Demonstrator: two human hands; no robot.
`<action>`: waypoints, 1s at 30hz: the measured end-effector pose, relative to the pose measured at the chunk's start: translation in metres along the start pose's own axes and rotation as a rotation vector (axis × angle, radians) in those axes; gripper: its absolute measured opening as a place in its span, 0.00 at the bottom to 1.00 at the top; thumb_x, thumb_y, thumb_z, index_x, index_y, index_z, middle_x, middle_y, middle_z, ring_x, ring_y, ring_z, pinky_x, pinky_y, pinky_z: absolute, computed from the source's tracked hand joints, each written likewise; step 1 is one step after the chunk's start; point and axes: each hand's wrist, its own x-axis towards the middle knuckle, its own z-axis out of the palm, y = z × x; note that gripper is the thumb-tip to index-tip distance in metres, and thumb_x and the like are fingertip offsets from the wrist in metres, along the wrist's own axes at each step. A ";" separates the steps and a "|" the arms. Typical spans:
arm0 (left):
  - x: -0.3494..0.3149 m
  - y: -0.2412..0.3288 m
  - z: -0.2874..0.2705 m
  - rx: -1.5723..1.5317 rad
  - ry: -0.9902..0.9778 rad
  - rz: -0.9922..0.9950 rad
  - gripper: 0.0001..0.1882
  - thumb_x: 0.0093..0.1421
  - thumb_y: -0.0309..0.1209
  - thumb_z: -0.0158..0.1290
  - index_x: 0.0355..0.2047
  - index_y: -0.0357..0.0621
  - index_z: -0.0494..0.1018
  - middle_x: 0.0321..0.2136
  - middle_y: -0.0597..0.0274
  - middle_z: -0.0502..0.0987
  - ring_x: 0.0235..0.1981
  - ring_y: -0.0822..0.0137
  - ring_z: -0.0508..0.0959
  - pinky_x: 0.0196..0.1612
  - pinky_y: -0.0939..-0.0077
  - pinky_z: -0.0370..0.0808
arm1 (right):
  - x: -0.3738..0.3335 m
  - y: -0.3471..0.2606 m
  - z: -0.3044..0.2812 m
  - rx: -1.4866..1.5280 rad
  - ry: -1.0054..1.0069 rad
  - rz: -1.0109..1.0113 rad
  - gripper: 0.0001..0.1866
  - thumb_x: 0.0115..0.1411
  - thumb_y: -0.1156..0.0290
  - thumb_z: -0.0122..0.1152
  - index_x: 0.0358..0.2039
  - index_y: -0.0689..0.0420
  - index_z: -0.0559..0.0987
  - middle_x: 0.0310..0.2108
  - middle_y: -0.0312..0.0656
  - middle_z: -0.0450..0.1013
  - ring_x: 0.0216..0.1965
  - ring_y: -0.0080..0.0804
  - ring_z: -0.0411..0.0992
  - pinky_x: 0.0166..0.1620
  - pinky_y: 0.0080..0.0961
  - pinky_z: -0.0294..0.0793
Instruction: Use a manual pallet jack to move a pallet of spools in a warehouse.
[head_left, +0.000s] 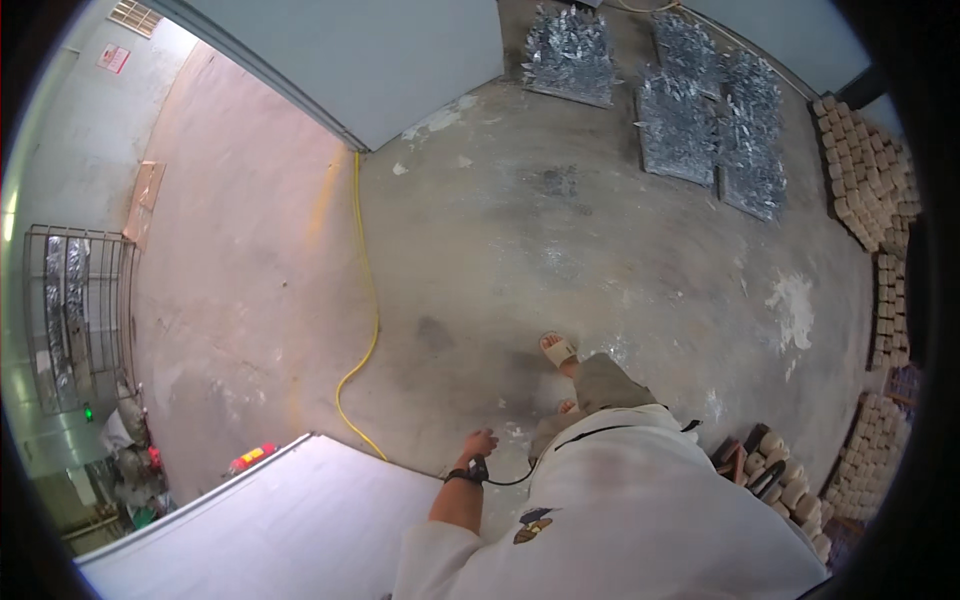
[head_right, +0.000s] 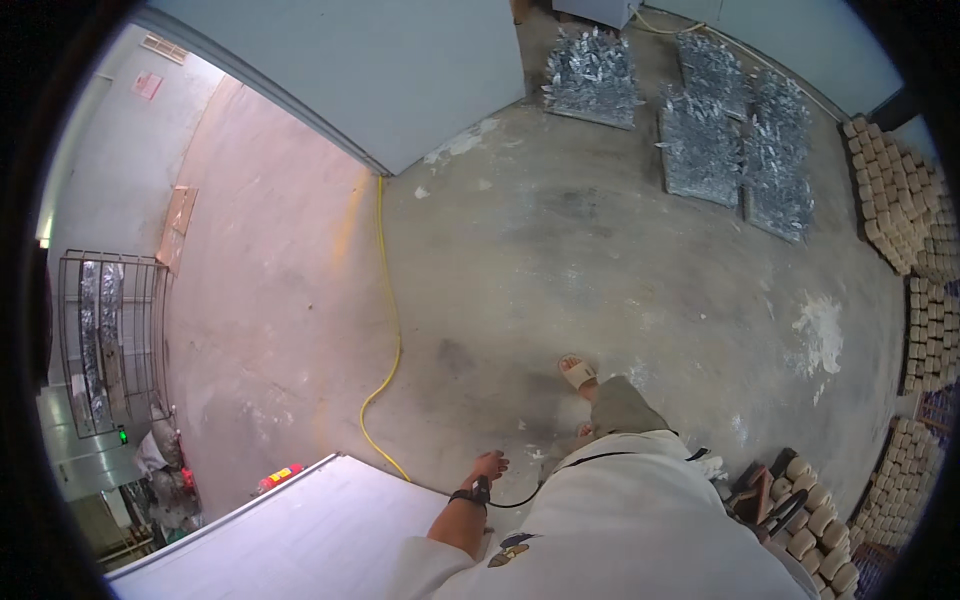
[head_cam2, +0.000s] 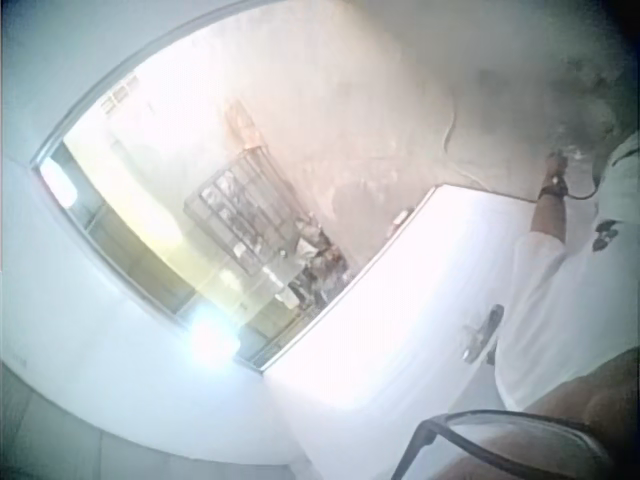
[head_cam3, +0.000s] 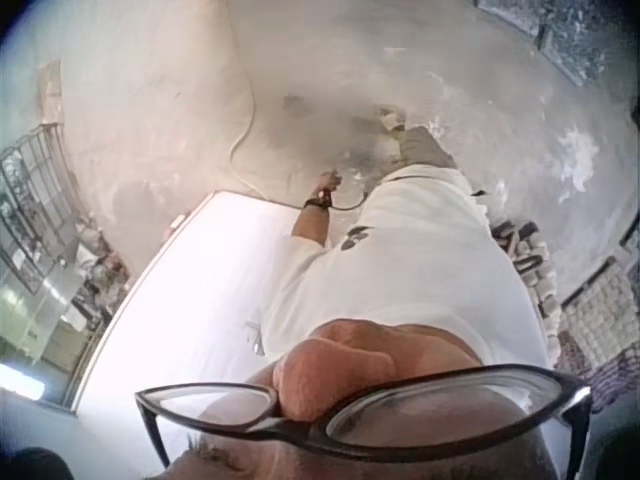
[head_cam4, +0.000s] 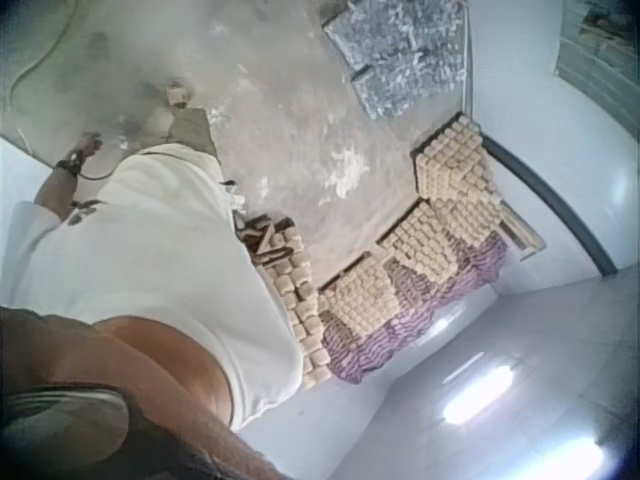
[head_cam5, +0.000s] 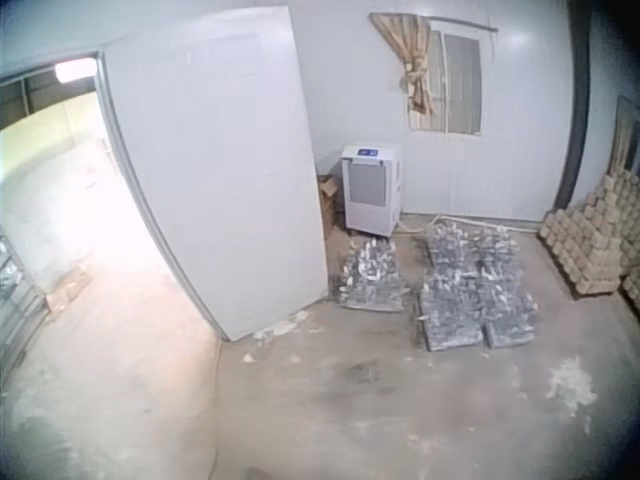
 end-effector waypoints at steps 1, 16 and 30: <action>-0.003 0.009 -0.003 0.007 0.004 -0.006 0.16 0.63 0.39 0.45 0.47 0.49 0.71 0.37 0.59 0.79 0.36 0.63 0.78 0.30 0.66 0.75 | 0.002 -0.006 -0.005 -0.004 -0.004 -0.001 0.20 0.58 0.58 0.52 0.46 0.56 0.77 0.44 0.45 0.75 0.47 0.43 0.72 0.49 0.39 0.69; 0.025 0.040 -0.145 0.145 -0.002 0.176 0.21 0.59 0.39 0.47 0.50 0.44 0.70 0.40 0.56 0.80 0.37 0.62 0.78 0.44 0.64 0.71 | -0.034 -0.204 -0.029 -0.136 0.015 -0.255 0.20 0.57 0.59 0.52 0.46 0.55 0.77 0.44 0.45 0.75 0.48 0.42 0.71 0.49 0.39 0.69; 0.069 0.155 -0.425 1.136 0.075 0.576 0.21 0.58 0.39 0.51 0.49 0.43 0.70 0.37 0.58 0.80 0.36 0.66 0.78 0.35 0.67 0.74 | -0.169 -0.329 0.013 -0.148 0.040 -0.348 0.19 0.57 0.60 0.52 0.47 0.55 0.76 0.45 0.44 0.74 0.48 0.42 0.71 0.50 0.39 0.69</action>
